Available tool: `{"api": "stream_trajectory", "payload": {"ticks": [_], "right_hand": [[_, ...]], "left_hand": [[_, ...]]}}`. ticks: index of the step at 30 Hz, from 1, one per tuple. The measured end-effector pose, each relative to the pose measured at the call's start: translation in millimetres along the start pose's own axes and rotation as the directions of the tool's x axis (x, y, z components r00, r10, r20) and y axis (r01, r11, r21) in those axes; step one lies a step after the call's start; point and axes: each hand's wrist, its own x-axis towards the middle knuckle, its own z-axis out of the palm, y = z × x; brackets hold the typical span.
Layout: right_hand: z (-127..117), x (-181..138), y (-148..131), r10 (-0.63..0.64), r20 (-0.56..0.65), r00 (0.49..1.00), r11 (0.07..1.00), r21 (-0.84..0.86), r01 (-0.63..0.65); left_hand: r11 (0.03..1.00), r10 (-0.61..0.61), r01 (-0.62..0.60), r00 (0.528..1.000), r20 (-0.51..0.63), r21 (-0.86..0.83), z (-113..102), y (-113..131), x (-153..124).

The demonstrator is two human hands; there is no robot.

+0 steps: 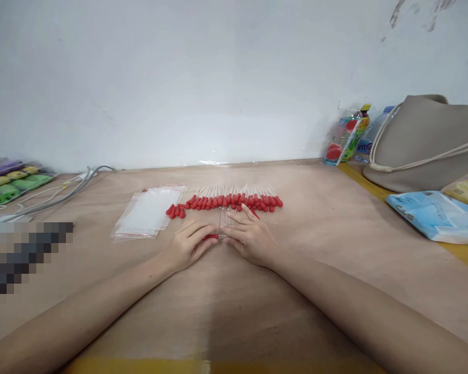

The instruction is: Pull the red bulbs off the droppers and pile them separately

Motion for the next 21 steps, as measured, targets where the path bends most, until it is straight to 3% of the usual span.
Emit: {"api": "stream_trajectory", "payload": {"ticks": [6,21], "right_hand": [[0.5,-0.5,-1.6,-0.018,-0.024,1.000,1.000,0.023,0.019],[-0.4,-3.6,-2.9,-0.079,0.006,0.997,0.994,0.070,0.079]], "left_hand": [[0.999,0.046,-0.046,0.999,-0.009,0.003,3.6,-1.5,1.5],[0.999,0.042,-0.045,0.984,0.175,0.014,-4.6,-1.4,-0.1]]}}
